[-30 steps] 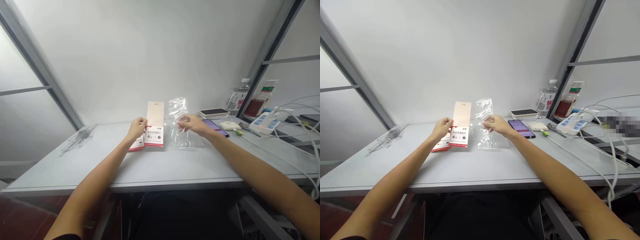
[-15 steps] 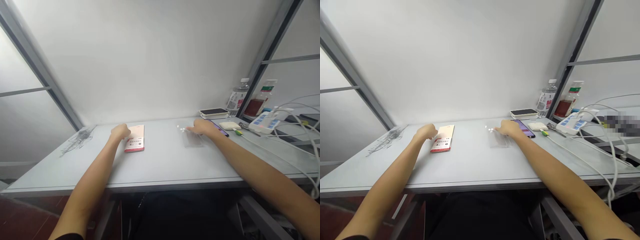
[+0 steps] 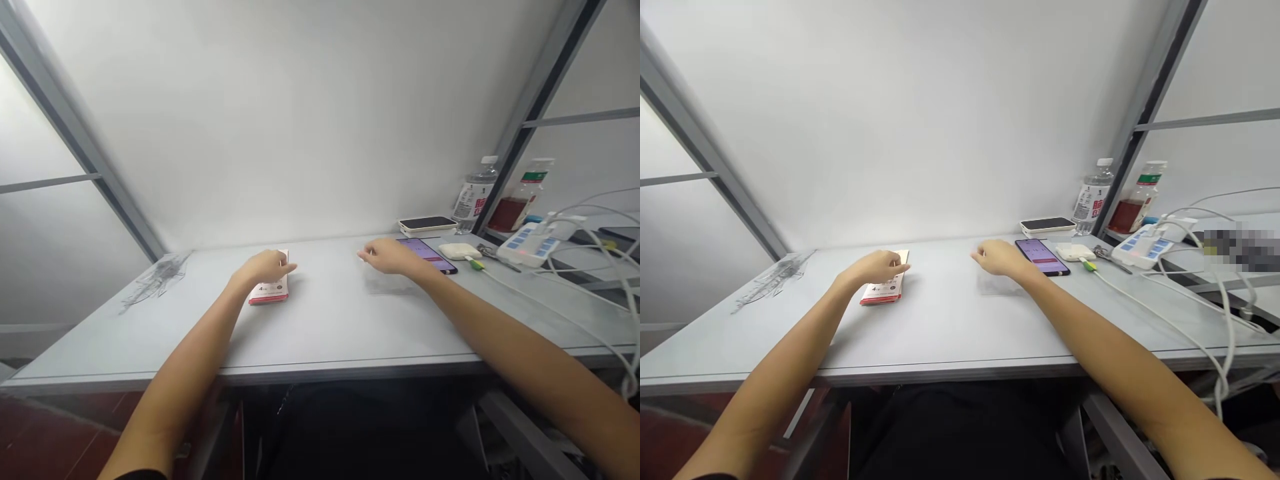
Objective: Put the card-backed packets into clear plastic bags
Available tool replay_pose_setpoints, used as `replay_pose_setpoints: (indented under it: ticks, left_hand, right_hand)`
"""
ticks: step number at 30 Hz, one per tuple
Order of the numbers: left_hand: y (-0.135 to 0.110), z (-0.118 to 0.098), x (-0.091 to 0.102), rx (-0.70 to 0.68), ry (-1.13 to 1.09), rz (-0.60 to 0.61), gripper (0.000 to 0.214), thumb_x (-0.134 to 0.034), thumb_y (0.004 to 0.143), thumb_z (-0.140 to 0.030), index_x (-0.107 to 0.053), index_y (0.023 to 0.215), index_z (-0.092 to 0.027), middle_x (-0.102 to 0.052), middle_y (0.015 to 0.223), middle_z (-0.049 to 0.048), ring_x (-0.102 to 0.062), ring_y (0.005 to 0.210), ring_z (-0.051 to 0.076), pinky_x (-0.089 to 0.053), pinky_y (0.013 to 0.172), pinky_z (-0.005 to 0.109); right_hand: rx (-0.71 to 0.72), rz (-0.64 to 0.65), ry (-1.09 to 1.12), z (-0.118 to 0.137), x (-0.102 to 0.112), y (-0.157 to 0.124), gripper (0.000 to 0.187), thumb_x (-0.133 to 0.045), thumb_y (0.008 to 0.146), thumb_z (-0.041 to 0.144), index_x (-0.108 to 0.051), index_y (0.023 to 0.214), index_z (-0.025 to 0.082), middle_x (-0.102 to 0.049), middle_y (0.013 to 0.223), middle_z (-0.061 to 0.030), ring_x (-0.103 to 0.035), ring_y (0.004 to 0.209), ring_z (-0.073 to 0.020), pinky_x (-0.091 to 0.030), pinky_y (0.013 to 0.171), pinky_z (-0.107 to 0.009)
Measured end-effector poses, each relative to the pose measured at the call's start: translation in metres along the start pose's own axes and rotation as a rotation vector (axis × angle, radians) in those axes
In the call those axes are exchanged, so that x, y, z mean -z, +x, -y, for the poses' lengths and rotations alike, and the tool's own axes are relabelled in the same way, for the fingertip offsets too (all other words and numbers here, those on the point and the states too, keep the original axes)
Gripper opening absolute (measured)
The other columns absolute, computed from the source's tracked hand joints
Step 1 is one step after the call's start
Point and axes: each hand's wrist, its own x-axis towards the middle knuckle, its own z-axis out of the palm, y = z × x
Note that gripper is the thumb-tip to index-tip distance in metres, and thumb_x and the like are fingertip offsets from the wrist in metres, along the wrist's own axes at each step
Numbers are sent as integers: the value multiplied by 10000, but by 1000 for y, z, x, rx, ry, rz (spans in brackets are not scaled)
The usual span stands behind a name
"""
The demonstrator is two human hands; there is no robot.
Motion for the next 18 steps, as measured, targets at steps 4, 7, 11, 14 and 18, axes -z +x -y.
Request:
replay_pose_setpoints:
  ticks: [4, 7, 11, 14, 18]
  left_hand:
    - [7, 9, 1, 207, 117, -46, 559, -410, 660, -732, -521, 569, -192, -590, 555, 105, -571, 544, 254, -375, 535, 326]
    - [9, 15, 4, 307, 133, -49, 572, -446, 616, -750, -534, 592, -185, -590, 531, 104, -592, 582, 272, -400, 580, 338]
    - [8, 16, 6, 351, 175, 10, 557, -490, 589, -731, -565, 650, -182, -633, 607, 102, -613, 631, 270, -416, 626, 345]
    - [10, 17, 4, 365, 214, 49, 545, -558, 541, -701, -585, 708, -183, -662, 699, 98, -623, 658, 270, -424, 651, 351]
    - [15, 26, 2, 382, 252, 99, 528, -614, 482, -681, -619, 696, -199, -660, 656, 95, -634, 716, 296, -436, 665, 344]
  right_hand:
    - [-105, 6, -59, -12, 1, 5, 349, -416, 823, 484, -594, 762, 191, -655, 853, -85, -595, 767, -229, -382, 590, -295]
    - [-214, 74, -128, -19, 2, 7, 423, -438, 785, 561, -591, 750, 168, -645, 873, -124, -600, 799, -274, -407, 607, -335]
    - [-268, 126, -138, -23, 1, 9, 537, -479, 692, 679, -577, 705, 151, -638, 805, -148, -604, 769, -301, -424, 605, -369]
    - [-288, 121, -127, -25, -1, 11, 564, -520, 633, 705, -575, 724, 151, -631, 772, -144, -605, 746, -298, -427, 588, -367]
    - [-298, 142, -110, -30, -7, 18, 515, -577, 595, 677, -551, 661, 167, -607, 670, -103, -600, 691, -271, -416, 573, -345]
